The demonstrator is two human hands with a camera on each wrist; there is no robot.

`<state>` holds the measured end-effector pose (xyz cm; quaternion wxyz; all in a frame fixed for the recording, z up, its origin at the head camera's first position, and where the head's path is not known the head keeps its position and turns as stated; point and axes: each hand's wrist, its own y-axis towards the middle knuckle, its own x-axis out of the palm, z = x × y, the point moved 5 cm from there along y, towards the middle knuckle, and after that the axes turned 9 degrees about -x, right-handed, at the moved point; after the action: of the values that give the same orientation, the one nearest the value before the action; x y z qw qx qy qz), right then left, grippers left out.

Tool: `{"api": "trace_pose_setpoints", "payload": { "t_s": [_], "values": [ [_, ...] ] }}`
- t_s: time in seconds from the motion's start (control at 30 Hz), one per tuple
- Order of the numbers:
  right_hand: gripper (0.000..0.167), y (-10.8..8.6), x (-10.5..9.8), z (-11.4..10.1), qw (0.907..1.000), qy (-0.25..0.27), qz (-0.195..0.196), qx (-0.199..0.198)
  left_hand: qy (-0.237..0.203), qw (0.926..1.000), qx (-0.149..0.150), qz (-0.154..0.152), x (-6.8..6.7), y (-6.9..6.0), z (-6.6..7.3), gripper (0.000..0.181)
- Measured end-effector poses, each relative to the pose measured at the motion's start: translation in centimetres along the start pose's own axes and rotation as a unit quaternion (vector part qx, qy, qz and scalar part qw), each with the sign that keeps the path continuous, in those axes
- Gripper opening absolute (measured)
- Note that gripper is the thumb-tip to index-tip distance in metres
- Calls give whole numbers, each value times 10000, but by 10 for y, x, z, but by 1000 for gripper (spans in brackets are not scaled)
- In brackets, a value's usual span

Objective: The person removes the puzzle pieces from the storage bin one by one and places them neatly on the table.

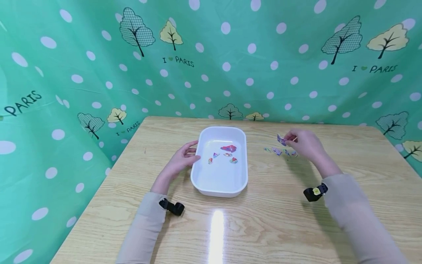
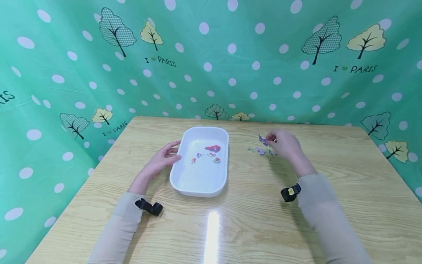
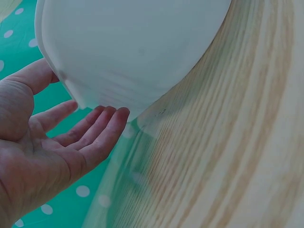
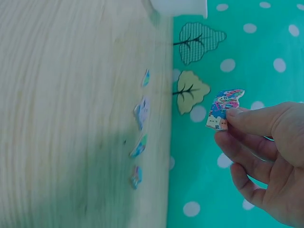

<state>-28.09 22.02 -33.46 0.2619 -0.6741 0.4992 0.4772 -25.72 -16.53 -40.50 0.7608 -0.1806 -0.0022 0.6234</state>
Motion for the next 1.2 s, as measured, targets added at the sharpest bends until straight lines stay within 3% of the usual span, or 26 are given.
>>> {"api": "trace_pose_setpoints", "payload": {
  "t_s": [1.2],
  "values": [
    [23,-30,6,55,9986,20,-21,527,-42,10000,14,-38,0,0,0,59]
  ]
}}
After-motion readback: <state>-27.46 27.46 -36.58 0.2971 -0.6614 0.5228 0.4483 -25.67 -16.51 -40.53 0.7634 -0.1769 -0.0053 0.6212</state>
